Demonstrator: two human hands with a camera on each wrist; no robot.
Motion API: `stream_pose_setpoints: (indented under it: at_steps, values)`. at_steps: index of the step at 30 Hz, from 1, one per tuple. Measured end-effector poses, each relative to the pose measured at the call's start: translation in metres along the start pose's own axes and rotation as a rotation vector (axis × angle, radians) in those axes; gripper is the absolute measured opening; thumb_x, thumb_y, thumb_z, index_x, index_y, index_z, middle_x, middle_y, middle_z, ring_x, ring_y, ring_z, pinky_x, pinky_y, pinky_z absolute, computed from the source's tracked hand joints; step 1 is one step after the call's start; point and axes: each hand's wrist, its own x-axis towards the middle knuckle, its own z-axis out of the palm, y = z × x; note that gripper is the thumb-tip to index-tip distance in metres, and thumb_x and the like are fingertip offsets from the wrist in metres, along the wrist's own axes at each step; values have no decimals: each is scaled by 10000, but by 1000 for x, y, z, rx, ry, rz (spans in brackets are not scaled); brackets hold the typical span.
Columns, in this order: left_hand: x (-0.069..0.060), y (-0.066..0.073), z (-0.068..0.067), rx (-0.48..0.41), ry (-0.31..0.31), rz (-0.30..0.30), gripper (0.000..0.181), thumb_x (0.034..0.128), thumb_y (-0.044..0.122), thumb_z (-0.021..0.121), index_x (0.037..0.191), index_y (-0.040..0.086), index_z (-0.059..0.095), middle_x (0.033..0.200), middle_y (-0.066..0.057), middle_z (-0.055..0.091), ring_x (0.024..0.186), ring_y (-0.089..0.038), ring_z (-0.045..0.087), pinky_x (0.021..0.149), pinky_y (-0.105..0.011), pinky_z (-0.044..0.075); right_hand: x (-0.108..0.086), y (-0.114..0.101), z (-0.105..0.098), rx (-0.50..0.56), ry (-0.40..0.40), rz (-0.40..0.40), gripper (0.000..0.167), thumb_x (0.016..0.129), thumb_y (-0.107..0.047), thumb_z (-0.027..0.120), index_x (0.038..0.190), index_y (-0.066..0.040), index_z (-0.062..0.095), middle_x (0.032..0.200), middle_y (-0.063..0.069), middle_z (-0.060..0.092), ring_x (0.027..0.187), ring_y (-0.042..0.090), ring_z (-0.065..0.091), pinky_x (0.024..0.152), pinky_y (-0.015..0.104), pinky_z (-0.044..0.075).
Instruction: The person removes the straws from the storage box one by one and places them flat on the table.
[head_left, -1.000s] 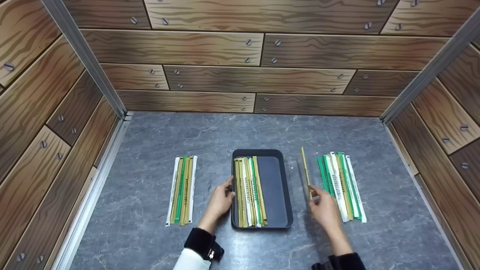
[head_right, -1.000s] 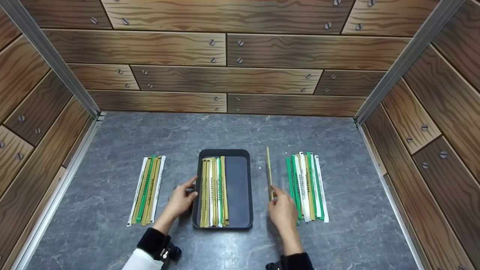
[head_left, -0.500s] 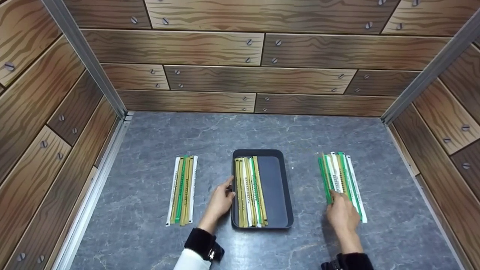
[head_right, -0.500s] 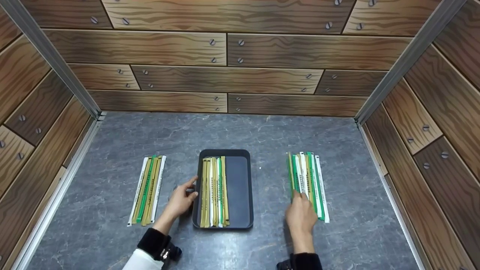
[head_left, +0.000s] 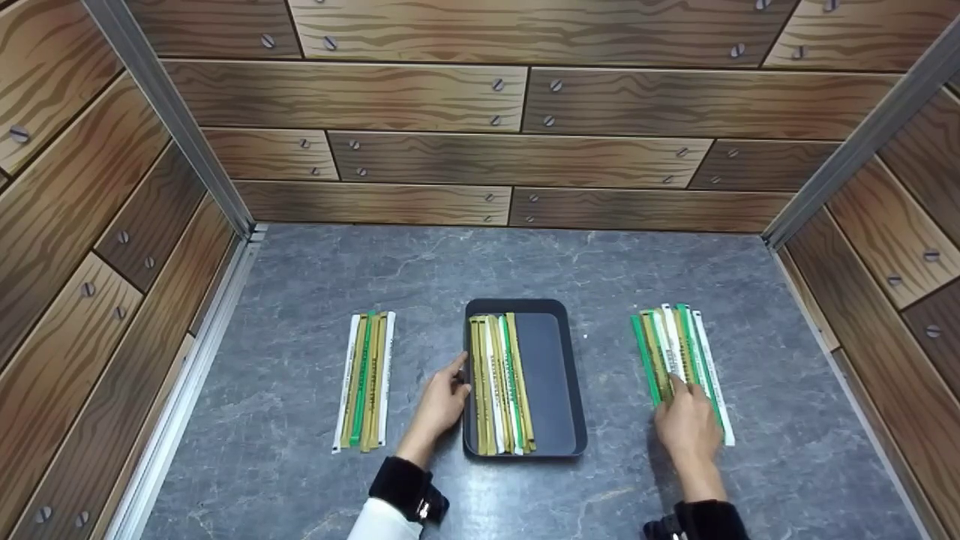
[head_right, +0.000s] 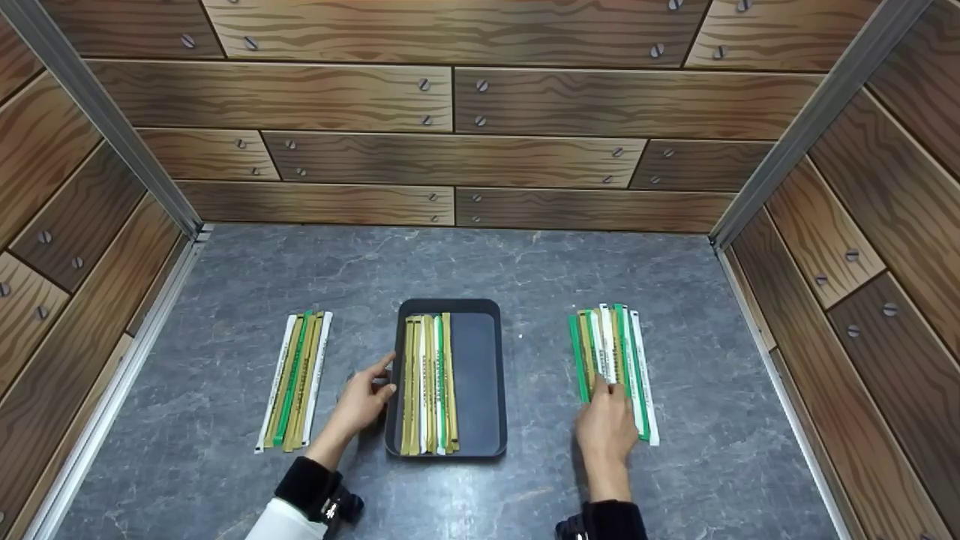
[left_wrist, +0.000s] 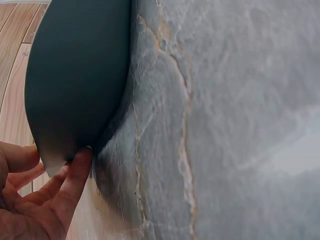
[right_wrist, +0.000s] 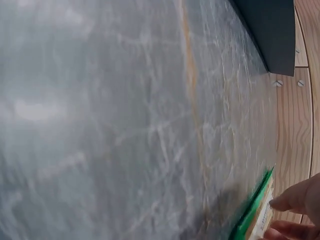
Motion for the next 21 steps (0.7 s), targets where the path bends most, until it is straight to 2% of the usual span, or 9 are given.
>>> stream_pose_setpoints:
  at_steps: [3, 6, 11, 16, 19, 21]
  values:
    - [0, 1, 0, -7, -4, -12, 552, 883, -72, 608, 1418, -31, 477, 1122, -250, 648, 1049, -352, 624, 960, -477, 477, -1, -6, 4, 53, 46, -27, 490, 867, -31, 643, 1344, 27, 548, 1209, 310, 511, 1032, 506, 538, 656, 611, 499]
    - [0, 1, 1, -3, -5, -11, 552, 882, -74, 609, 1417, -34, 477, 1120, -254, 648, 1047, -357, 626, 961, -481, 476, -4, -18, 9, 132, 67, -90, 480, 861, -20, 667, 1324, 42, 561, 1204, 298, 508, 1052, 480, 531, 738, 584, 492]
    - [0, 1, 1, 13, 0, -8, 555, 881, -67, 614, 1418, -29, 478, 1117, -246, 654, 1038, -345, 630, 959, -476, 478, -9, -45, 20, 234, 112, -249, 453, 801, 39, 718, 1240, 69, 610, 1146, 265, 558, 1017, 423, 561, 827, 534, 498]
    - [0, 2, 1, 13, 6, -15, 558, 885, -63, 615, 1425, -15, 478, 1132, -237, 654, 1037, -336, 630, 950, -472, 485, -20, -76, 33, 257, 199, -431, 376, 751, 50, 771, 1114, 62, 675, 1054, 211, 606, 965, 377, 575, 835, 496, 505]
    - [-1, 2, 1, 19, 10, -18, 561, 884, -64, 619, 1425, -6, 482, 1149, -240, 650, 1045, -341, 628, 954, -476, 481, -28, -94, 40, 261, 167, -507, 339, 765, 28, 777, 1092, 37, 691, 1041, 167, 616, 972, 333, 579, 849, 461, 515]
    - [-2, 1, 1, 27, 12, -19, 559, 885, -63, 621, 1423, -2, 486, 1156, -241, 648, 1054, -344, 624, 963, -480, 474, -35, -104, 44, 260, 82, -537, 326, 791, -3, 769, 1107, 14, 693, 1038, 125, 630, 967, 281, 596, 850, 408, 531]
